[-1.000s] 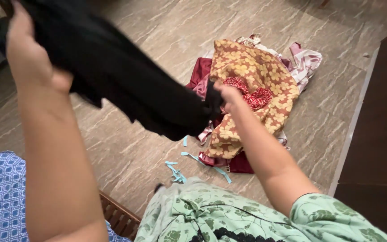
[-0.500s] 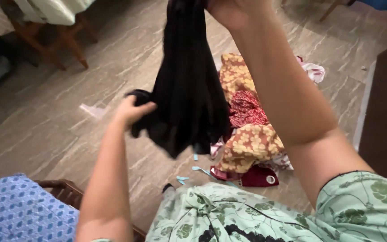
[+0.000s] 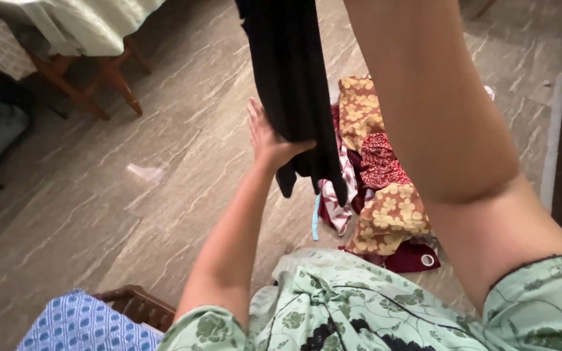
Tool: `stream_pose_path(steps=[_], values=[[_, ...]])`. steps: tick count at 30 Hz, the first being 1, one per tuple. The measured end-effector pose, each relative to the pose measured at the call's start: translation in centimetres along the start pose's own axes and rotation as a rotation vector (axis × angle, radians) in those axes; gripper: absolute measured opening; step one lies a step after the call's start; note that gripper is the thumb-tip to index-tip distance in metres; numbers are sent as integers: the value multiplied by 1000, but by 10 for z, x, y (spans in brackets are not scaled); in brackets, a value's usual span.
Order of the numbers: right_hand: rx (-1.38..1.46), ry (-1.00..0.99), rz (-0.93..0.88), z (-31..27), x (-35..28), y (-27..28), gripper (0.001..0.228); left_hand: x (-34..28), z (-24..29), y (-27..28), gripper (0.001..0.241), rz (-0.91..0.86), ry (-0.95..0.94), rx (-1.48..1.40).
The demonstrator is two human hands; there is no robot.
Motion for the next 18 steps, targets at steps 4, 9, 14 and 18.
stream_pose_path(steps=[4,9,14,18], values=[[-66,-5,104,-3,-10,77,23,40,3,-15,161,143,-150,-52],[-140,-30,239,9,-29,167,21,127,-88,-67,69,153,146,59],[-211,-69,365,33,-12,228,19,225,-101,-85,31,77,226,-571],[-259,-80,465,33,32,250,18,309,-26,-79,27,73,95,-785]])
Point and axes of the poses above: each hand's wrist, its own x-axis towards the middle knuckle, its own y-axis out of the back of the hand, z = x × y, the point moved 8 cm from there along x, towards the middle knuckle, and after that the axes turned 8 degrees about -x, right-handed, at the moved point
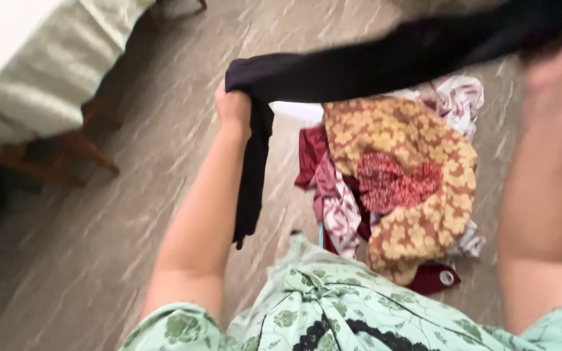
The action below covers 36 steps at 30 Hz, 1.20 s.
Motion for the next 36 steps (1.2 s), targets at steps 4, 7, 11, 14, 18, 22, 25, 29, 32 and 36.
stream_pose_path(steps=[4,7,11,14,18,22,25,29,32,36], values=[[-55,-12,94,51,81,0,18,36,81,-87,25,-66,-43,181],[-87,-33,156,134,153,-28,17,87,86,-137,34,-78,-322,520],[-732,106,-23,85,194,-143,43,108,133,-225,55,-279,-285,691],[-581,422,-112,-45,163,-243,65,150,107,-275,68,-491,-157,738],[-444,880,-388,-180,142,-341,99,223,57,-343,71,-766,-436,887],[-383,964,-179,-192,237,-363,86,265,53,-379,76,-870,-418,935],[-65,826,-222,-199,295,-361,58,301,62,-385,86,-931,-395,787],[171,687,-67,-226,350,-338,42,353,24,-378,122,-1086,-485,416],[288,678,64,-247,377,-320,39,363,-45,-377,146,-1161,-386,247],[508,646,95,-273,411,-312,35,361,-106,-397,159,-1002,-460,162]])
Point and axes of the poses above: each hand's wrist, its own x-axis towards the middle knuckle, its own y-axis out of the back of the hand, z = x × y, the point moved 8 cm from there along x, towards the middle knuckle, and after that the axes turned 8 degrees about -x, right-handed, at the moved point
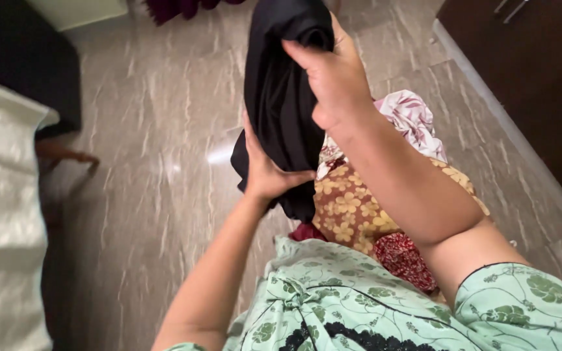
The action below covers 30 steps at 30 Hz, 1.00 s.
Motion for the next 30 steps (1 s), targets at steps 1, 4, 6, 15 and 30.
stream_pose_path(steps=[1,4,6,15,30], values=[[-7,10,18,2,12,0,35,19,-14,-9,159,-18,-3,-13],[71,-35,-6,15,48,-3,33,65,-74,-30,140,29,45,241],[182,-140,-62,27,80,-3,30,95,-139,-37,125,146,158,237],[397,-152,-35,32,263,85,35,289,-363,-105,58,241,449,-611],[86,-67,553,185,410,472,71,569,-445,-239,56,-215,1097,-1786]])
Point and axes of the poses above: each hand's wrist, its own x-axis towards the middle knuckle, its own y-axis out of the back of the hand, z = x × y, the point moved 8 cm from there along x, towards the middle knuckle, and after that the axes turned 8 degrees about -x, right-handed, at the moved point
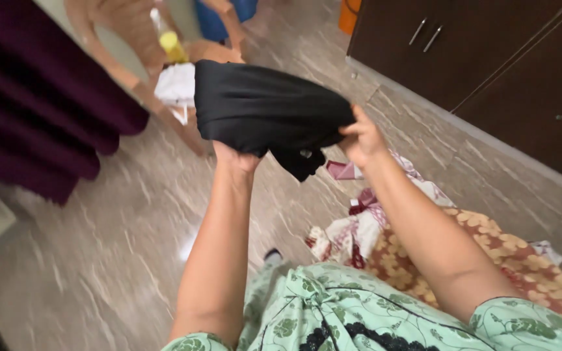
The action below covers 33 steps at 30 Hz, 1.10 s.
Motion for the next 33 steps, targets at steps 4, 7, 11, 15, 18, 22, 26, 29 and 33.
stream_pose_path(steps=[4,7,11,15,18,22,26,29,33], values=[[253,-152,114,17,38,-25,54,78,31,-8,59,-21,82,21],[129,-258,358,46,71,21,60,135,29,-1,58,7,146,53],[-299,-271,459,32,114,59,52,221,13,1,58,10,234,96],[-286,-195,483,3,160,83,63,300,-25,20,58,30,312,128],[116,-92,307,27,230,171,73,361,-60,33,58,44,355,143],[261,5,330,-68,261,146,81,454,-114,28,58,26,405,168],[441,172,142,-140,313,164,91,541,-171,18,58,13,453,192],[554,278,225,-179,350,208,83,600,-211,16,58,10,486,207],[441,393,360,-239,396,284,61,675,-257,29,58,30,520,228]])
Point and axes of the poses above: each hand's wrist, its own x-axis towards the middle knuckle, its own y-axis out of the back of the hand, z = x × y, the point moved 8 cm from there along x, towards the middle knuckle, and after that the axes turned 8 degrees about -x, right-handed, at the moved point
